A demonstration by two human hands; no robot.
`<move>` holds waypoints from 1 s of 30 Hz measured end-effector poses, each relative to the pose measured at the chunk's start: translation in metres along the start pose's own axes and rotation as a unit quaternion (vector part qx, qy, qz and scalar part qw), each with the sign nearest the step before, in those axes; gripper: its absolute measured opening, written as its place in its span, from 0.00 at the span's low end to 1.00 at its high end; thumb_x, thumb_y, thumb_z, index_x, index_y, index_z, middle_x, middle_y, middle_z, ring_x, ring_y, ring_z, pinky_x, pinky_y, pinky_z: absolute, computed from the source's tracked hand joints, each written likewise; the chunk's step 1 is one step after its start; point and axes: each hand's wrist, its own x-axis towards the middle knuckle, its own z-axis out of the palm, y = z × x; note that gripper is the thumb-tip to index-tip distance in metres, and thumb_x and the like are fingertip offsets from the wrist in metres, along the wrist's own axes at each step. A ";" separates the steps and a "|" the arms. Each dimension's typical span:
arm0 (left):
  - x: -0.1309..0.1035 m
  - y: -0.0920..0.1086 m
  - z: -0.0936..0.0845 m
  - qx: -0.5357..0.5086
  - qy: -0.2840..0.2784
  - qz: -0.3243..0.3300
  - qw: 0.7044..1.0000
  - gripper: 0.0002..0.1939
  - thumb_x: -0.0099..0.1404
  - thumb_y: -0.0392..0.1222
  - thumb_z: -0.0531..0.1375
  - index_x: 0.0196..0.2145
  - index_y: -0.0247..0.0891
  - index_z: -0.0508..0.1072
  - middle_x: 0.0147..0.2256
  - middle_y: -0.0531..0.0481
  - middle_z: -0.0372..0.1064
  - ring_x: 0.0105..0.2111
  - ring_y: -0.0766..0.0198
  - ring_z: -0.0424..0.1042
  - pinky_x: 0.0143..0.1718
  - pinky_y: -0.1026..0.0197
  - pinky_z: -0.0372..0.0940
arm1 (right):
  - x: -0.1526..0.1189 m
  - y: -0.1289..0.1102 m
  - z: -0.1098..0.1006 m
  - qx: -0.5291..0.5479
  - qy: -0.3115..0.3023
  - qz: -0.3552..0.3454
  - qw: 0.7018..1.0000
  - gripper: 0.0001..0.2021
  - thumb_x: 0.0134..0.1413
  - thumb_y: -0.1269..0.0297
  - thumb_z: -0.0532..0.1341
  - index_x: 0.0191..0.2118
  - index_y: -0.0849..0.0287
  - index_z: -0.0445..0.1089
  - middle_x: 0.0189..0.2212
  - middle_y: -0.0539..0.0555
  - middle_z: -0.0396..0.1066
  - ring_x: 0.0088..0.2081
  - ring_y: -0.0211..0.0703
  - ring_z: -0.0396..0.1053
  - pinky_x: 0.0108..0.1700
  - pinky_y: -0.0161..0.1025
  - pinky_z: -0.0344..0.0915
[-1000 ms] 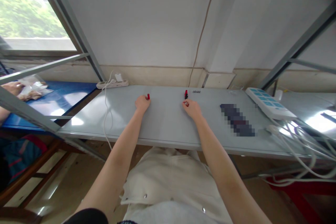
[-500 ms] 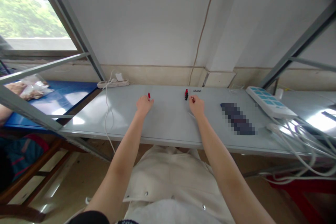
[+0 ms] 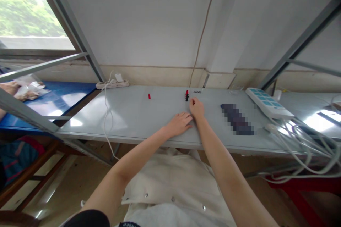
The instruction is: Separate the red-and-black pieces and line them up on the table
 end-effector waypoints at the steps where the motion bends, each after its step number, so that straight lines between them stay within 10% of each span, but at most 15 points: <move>1: 0.001 -0.002 0.001 -0.001 -0.004 -0.009 1.000 0.13 0.62 0.45 0.52 0.43 0.37 0.63 0.44 0.46 0.62 0.45 0.59 0.61 0.44 0.57 0.58 | 0.000 0.000 0.000 -0.003 -0.005 0.003 1.000 0.15 0.56 0.61 0.48 0.36 0.62 0.69 0.28 0.58 0.71 0.30 0.43 0.66 0.32 0.36 0.55; 9: 0.009 -0.026 -0.005 -0.030 -0.011 -0.009 0.999 0.10 0.62 0.44 0.52 0.38 0.35 0.65 0.39 0.45 0.62 0.41 0.61 0.61 0.44 0.58 0.57 | 0.017 0.005 -0.024 0.022 -0.035 -0.001 0.999 0.14 0.54 0.65 0.48 0.33 0.62 0.70 0.29 0.58 0.71 0.32 0.43 0.66 0.35 0.38 0.59; 17: 0.019 -0.031 -0.007 -0.046 -0.021 0.011 0.999 0.09 0.61 0.42 0.53 0.37 0.35 0.67 0.38 0.46 0.62 0.40 0.62 0.61 0.43 0.59 0.58 | 0.000 0.041 -0.073 0.014 -0.221 -0.209 0.953 0.11 0.50 0.67 0.56 0.38 0.60 0.71 0.36 0.57 0.70 0.35 0.41 0.66 0.42 0.40 0.62; 30: 0.039 -0.052 0.002 -0.075 -0.022 -0.016 0.997 0.07 0.58 0.41 0.56 0.33 0.35 0.66 0.36 0.47 0.63 0.39 0.63 0.61 0.44 0.58 0.57 | -0.002 0.051 -0.062 -0.108 -0.252 -0.262 0.925 0.06 0.49 0.73 0.56 0.31 0.62 0.70 0.32 0.57 0.67 0.36 0.42 0.65 0.41 0.37 0.59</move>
